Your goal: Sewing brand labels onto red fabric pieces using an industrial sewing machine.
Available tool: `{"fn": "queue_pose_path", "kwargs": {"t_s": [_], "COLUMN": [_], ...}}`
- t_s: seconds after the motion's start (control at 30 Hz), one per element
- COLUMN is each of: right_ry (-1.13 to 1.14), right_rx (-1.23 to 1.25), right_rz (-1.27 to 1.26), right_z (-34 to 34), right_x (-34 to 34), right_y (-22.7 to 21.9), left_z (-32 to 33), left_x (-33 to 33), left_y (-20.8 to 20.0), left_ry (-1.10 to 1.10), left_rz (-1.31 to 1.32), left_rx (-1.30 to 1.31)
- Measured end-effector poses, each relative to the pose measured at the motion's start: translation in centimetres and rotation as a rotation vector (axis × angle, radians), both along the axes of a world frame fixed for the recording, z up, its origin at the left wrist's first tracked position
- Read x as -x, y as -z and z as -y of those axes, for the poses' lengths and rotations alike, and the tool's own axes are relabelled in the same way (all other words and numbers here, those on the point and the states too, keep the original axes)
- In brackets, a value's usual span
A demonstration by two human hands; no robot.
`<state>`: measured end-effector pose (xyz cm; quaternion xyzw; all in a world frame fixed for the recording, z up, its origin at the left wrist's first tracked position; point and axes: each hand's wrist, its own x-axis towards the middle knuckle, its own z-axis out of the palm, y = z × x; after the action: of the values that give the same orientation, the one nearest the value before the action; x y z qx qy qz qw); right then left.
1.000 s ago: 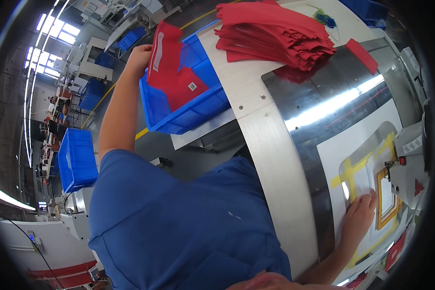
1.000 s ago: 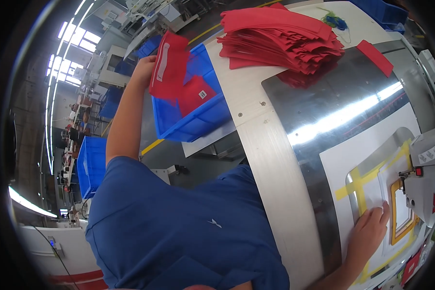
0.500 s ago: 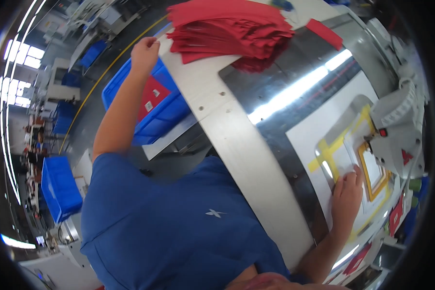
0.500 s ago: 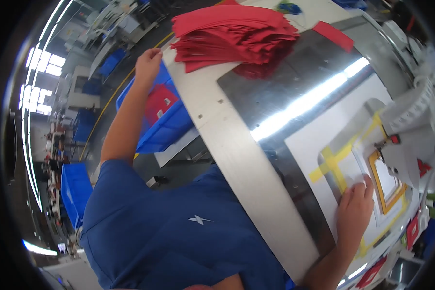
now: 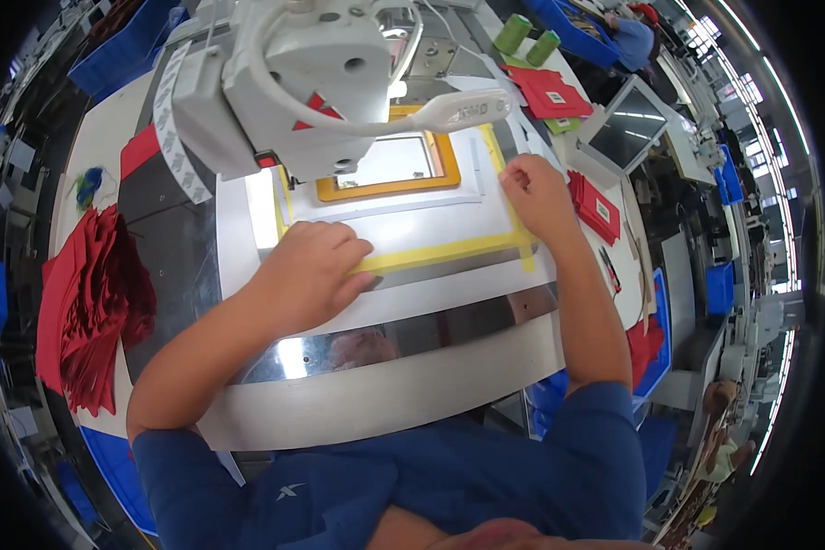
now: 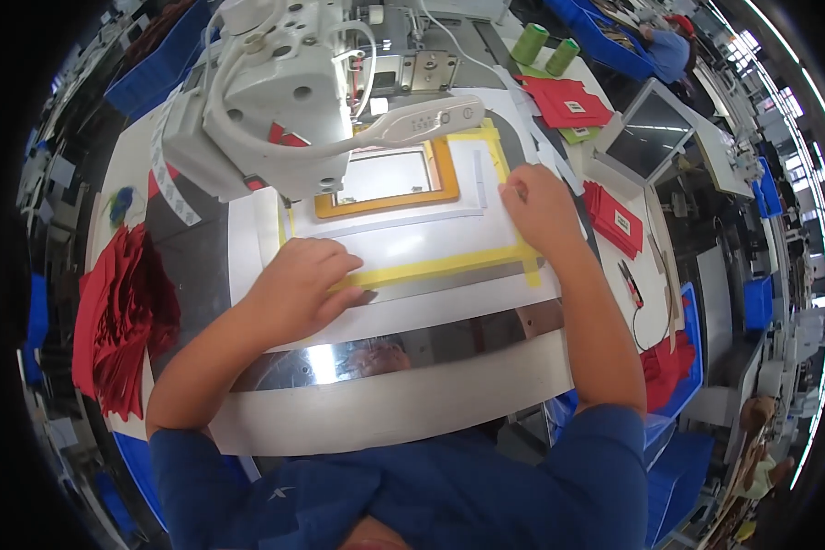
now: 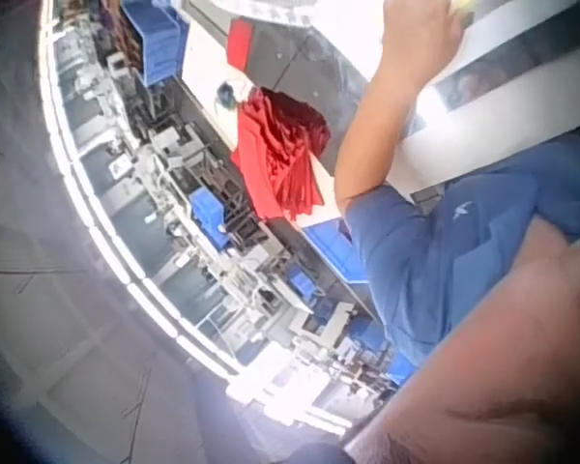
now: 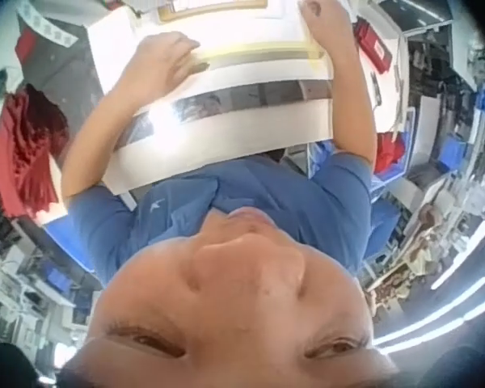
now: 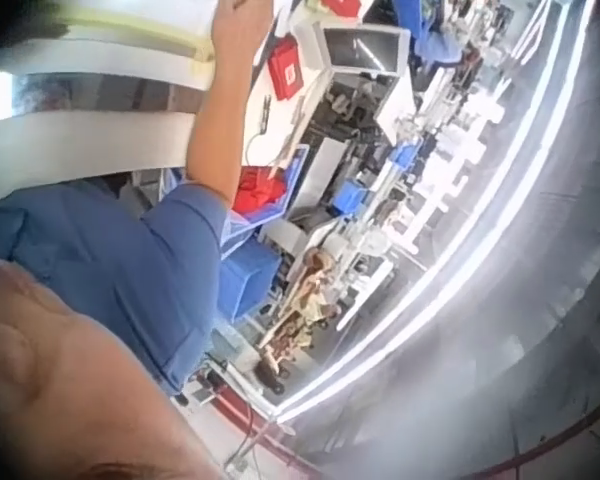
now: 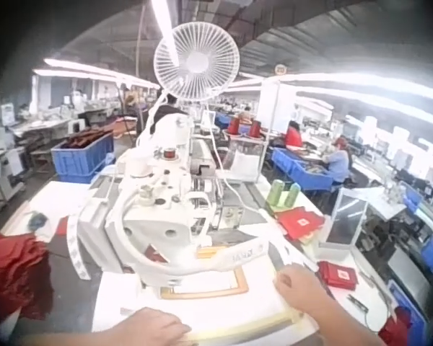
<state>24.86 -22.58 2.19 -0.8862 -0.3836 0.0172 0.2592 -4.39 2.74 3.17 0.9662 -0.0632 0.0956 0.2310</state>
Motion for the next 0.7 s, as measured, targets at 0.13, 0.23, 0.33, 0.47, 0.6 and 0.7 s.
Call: {"fn": "queue_pose_path", "kwargs": {"t_s": [0.13,0.23,0.33,0.47,0.6,0.7], "right_ry": [0.324,0.394,0.388,0.448,0.459,0.45], "right_rx": [-0.028,0.097,-0.002,-0.05,-0.069,-0.113], "right_rz": [0.225,-0.005,-0.04,-0.048,-0.026,-0.058], "right_z": [5.1,6.0,6.7,6.8,6.8,7.0], "right_x": [-6.1,-6.9,-7.1,-7.4,-7.1,-7.2], "right_y": [1.5,1.3,3.0,3.5,3.3,3.6], "left_z": [1.8,1.2,0.7,0.6,0.5,0.4], "left_x": [-3.7,-3.7,-3.6,-3.6,-3.4,-3.3], "left_y": [3.0,4.2,4.2,4.2,4.4,4.5], "left_ry": [0.106,0.13,0.153,0.161,0.157,0.159], "left_rz": [0.087,0.173,0.164,0.181,0.178,0.182], "left_rx": [0.033,0.055,0.033,0.023,0.054,0.06]}}
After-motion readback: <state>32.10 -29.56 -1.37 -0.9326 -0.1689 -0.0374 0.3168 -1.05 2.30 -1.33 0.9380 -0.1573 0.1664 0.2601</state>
